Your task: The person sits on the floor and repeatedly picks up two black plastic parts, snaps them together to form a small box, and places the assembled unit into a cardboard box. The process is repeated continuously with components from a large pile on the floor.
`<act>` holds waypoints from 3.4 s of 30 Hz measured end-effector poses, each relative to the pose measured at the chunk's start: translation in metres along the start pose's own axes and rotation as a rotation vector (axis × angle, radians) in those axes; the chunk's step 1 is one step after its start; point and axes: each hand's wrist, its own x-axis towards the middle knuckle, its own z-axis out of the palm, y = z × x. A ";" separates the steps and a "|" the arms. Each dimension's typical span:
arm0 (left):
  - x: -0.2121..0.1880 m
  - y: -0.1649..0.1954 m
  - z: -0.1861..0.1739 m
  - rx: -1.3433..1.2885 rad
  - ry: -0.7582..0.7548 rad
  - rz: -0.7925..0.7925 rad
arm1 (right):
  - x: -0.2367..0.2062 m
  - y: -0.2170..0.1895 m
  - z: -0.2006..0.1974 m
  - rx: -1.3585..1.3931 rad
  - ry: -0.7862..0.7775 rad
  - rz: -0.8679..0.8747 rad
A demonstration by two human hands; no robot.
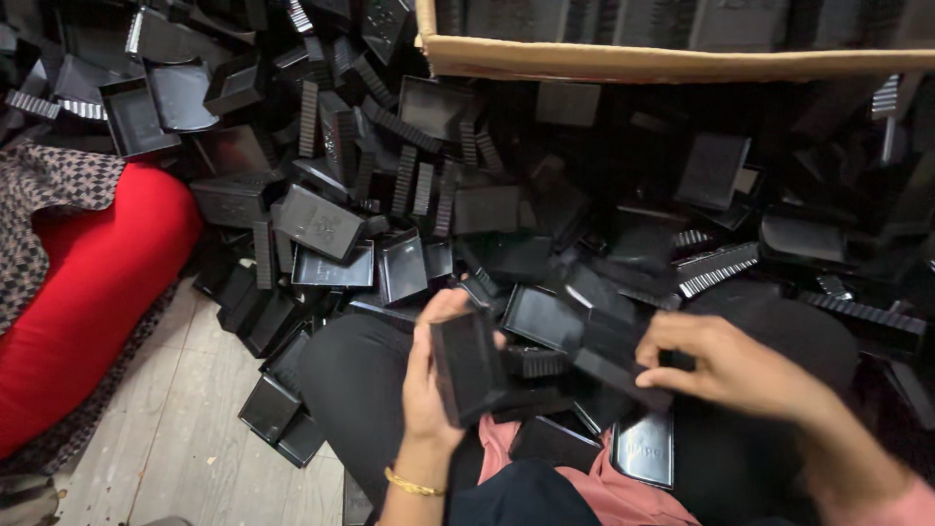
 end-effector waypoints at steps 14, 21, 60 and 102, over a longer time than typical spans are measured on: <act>-0.013 -0.050 0.022 0.055 0.125 -0.349 | 0.003 -0.014 0.144 0.627 0.759 0.157; -0.009 -0.051 0.030 0.146 0.097 -0.257 | -0.004 -0.034 0.111 0.614 0.431 0.094; -0.019 -0.079 0.036 0.416 -0.108 0.034 | -0.004 -0.097 0.110 0.124 0.764 0.226; 0.036 -0.034 0.034 1.220 -0.226 0.548 | -0.002 -0.095 0.026 0.253 0.410 0.274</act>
